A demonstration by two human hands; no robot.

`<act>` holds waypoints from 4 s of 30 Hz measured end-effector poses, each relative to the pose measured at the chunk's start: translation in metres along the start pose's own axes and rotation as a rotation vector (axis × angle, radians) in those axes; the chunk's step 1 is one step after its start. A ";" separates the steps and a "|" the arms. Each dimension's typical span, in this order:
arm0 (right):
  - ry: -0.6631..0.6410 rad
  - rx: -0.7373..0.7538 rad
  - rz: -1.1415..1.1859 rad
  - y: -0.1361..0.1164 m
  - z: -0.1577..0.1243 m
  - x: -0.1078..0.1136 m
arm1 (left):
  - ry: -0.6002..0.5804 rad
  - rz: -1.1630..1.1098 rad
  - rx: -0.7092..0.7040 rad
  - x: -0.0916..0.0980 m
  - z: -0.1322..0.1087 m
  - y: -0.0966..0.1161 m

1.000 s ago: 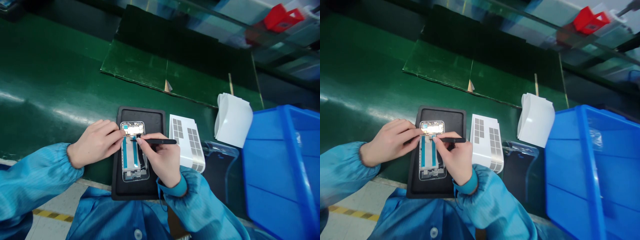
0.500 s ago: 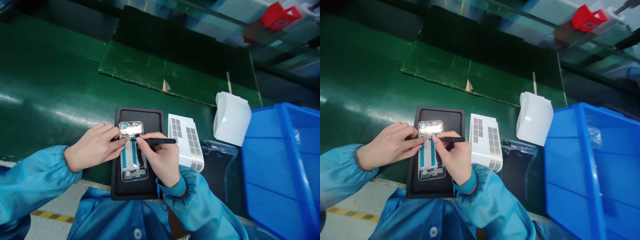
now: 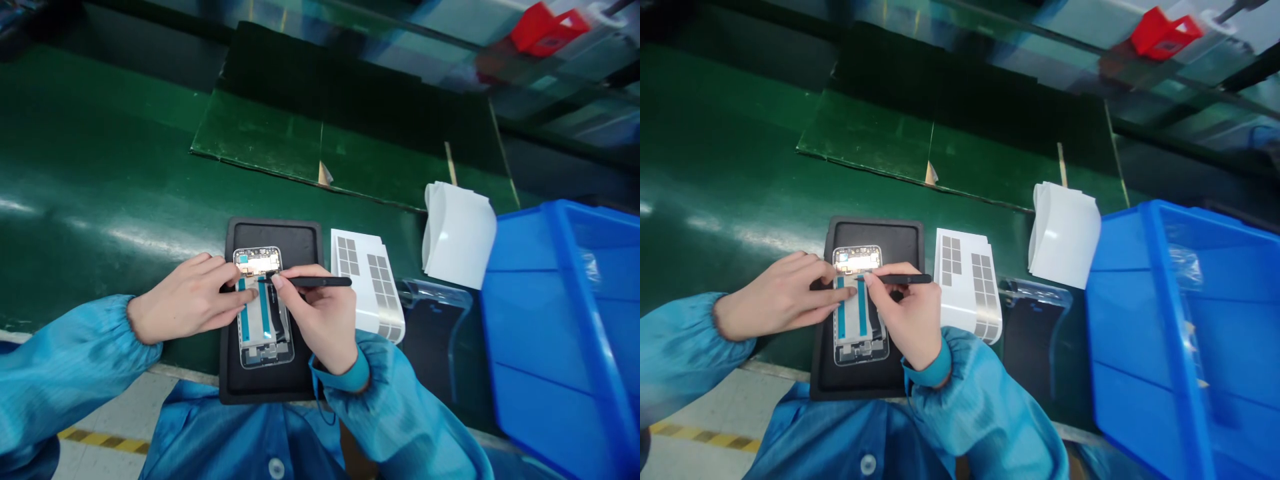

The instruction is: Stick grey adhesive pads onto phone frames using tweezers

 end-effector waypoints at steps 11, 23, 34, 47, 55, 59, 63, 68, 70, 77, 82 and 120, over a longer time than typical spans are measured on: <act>-0.016 0.002 0.008 0.004 0.001 0.000 | 0.063 -0.013 -0.032 0.009 -0.003 -0.002; -0.027 0.010 0.028 0.008 0.002 -0.003 | -0.091 -0.015 0.092 -0.002 0.001 -0.003; 0.013 0.042 0.279 -0.010 -0.014 0.019 | -0.073 -0.047 0.836 -0.003 -0.029 -0.002; 0.114 0.138 0.221 0.021 -0.045 0.095 | -0.326 0.057 1.012 0.029 -0.071 -0.051; 0.265 0.178 0.245 0.028 -0.016 0.144 | -0.169 0.533 1.283 0.117 -0.094 -0.108; 0.236 0.177 0.365 0.022 0.023 0.141 | -0.048 0.347 0.941 0.072 -0.001 -0.087; 0.185 0.189 0.397 0.026 0.054 0.128 | -0.001 0.115 0.566 -0.006 0.100 -0.050; 0.186 0.181 0.426 0.046 0.066 0.121 | 0.096 0.000 0.322 -0.050 0.161 -0.027; 0.196 0.172 0.428 0.052 0.067 0.121 | 0.117 -0.017 0.287 -0.052 0.166 -0.028; 0.186 0.152 0.392 0.057 0.066 0.120 | 0.114 -0.036 0.256 -0.053 0.165 -0.029; 0.212 0.167 0.285 0.059 0.068 0.123 | 0.088 -0.014 0.280 -0.055 0.168 -0.032; 0.154 0.164 0.196 0.046 0.058 0.120 | 0.503 -0.198 1.292 0.011 0.223 -0.240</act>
Point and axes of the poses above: each hand's wrist, its own z-axis towards the middle knuckle, its own x-axis out of the back of the hand, y = z × x, the point moved 6 cm from there along z, towards the middle knuckle, and after that the axes turned 11 degrees about -x, right-handed, at the moved point
